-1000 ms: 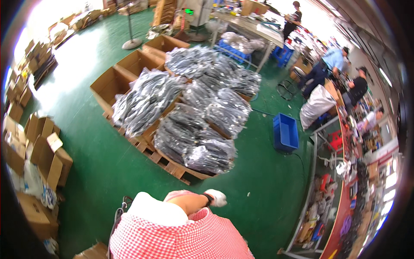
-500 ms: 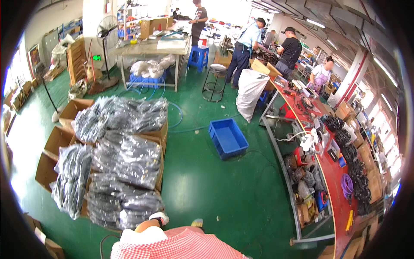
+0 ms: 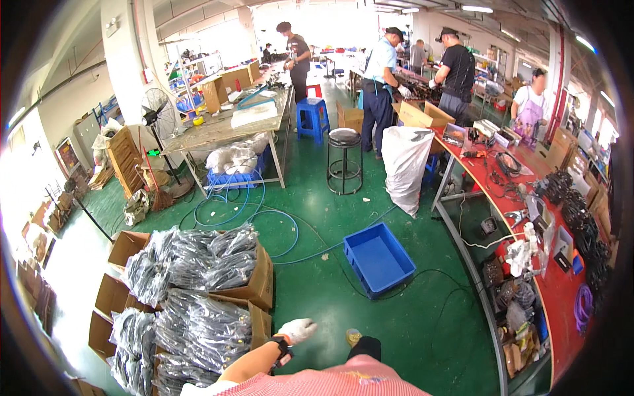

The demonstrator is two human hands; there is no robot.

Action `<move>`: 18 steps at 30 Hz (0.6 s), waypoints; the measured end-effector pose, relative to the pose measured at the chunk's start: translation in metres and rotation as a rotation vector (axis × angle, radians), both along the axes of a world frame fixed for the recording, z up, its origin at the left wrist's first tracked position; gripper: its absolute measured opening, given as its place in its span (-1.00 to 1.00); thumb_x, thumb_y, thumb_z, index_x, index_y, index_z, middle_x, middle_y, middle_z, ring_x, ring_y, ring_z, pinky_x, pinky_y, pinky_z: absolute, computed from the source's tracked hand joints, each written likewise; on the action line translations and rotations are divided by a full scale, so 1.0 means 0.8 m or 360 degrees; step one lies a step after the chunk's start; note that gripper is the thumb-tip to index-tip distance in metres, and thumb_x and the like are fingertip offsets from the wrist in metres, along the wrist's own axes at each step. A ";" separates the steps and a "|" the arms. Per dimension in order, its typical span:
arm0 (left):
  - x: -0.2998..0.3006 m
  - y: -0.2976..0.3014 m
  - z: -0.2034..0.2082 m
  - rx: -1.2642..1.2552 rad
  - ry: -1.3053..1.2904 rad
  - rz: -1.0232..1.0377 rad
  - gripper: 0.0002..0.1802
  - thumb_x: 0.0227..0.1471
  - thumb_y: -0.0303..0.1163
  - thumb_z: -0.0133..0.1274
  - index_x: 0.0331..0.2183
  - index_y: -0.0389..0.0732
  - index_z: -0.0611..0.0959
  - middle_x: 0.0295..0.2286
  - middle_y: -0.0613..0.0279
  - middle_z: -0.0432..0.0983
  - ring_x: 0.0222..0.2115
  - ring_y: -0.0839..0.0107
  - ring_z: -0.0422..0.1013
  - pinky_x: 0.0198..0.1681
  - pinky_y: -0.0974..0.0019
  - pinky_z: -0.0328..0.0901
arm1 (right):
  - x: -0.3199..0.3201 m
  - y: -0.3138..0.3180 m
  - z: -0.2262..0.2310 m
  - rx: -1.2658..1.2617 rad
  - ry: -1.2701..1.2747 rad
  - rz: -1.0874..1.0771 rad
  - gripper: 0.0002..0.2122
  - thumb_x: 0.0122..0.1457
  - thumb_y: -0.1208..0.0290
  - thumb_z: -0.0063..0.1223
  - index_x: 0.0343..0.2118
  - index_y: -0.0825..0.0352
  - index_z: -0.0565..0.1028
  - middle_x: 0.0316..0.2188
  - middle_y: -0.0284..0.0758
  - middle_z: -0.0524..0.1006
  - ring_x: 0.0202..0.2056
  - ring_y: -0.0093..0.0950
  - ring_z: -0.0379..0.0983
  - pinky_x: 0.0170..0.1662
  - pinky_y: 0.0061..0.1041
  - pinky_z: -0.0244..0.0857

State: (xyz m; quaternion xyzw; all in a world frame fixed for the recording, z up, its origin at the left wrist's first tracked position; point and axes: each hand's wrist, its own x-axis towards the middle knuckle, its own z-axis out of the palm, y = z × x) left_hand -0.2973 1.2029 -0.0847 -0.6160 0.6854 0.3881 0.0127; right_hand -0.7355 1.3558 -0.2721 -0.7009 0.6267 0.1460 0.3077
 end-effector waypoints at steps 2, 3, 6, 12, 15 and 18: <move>0.022 -0.015 -0.002 0.0089 -0.0159 0.0138 -0.47 0.06 0.00 -0.23 -0.16 -0.19 0.56 -0.23 -0.06 0.52 -0.15 0.01 0.41 -0.08 0.13 0.28 | -0.014 -0.064 0.015 0.0053 0.0098 0.0128 -0.66 0.04 0.18 -0.07 -0.20 0.25 0.56 -0.15 -0.17 0.53 -0.14 -0.19 0.48 -0.10 -0.30 0.34; 0.045 -0.013 -0.020 0.0184 -0.0292 0.0280 -0.46 0.04 0.02 -0.24 -0.21 -0.20 0.59 -0.25 -0.07 0.52 -0.15 -0.02 0.41 -0.08 0.11 0.27 | -0.004 -0.106 0.023 0.0069 0.0133 0.0210 -0.66 0.04 0.18 -0.07 -0.20 0.25 0.56 -0.15 -0.17 0.53 -0.14 -0.18 0.48 -0.10 -0.30 0.34; 0.088 -0.003 -0.017 0.0703 -0.0260 0.0533 -0.45 -0.01 0.00 -0.26 -0.27 -0.25 0.61 -0.22 -0.14 0.50 -0.13 -0.03 0.40 -0.08 0.05 0.26 | 0.033 -0.246 0.067 0.0082 -0.0099 -0.0146 -0.67 0.02 0.18 -0.07 -0.26 0.28 0.57 -0.25 -0.15 0.55 -0.23 -0.20 0.50 -0.16 -0.28 0.35; 0.128 0.010 -0.133 0.0676 -0.0197 0.0895 -0.46 0.05 0.00 -0.29 -0.24 -0.19 0.61 -0.23 -0.13 0.50 -0.09 0.01 0.39 -0.06 0.08 0.26 | 0.169 -0.588 0.197 -0.0340 -0.0818 -0.0363 -0.65 0.09 0.08 -0.11 -0.24 0.25 0.52 -0.26 -0.08 0.53 -0.16 -0.08 0.43 -0.12 -0.24 0.31; 0.153 -0.074 -0.146 0.0659 -0.0277 0.1014 -0.43 0.05 0.03 -0.29 -0.23 -0.20 0.61 -0.23 -0.14 0.50 -0.09 0.00 0.39 -0.05 0.08 0.26 | 0.238 -0.691 0.176 -0.0352 -0.0912 -0.0332 -0.73 0.09 0.18 -0.02 -0.24 0.20 0.54 -0.30 -0.13 0.56 -0.20 -0.19 0.49 -0.14 -0.31 0.34; 0.203 -0.176 -0.140 0.0643 -0.0361 0.1083 -0.41 0.05 0.05 -0.28 -0.22 -0.22 0.61 -0.23 -0.16 0.50 -0.09 0.00 0.39 -0.05 0.08 0.26 | 0.277 -0.740 0.177 -0.0121 -0.0955 -0.0061 -0.71 0.09 0.16 -0.01 -0.20 0.20 0.53 -0.26 -0.18 0.57 -0.18 -0.24 0.49 -0.12 -0.34 0.34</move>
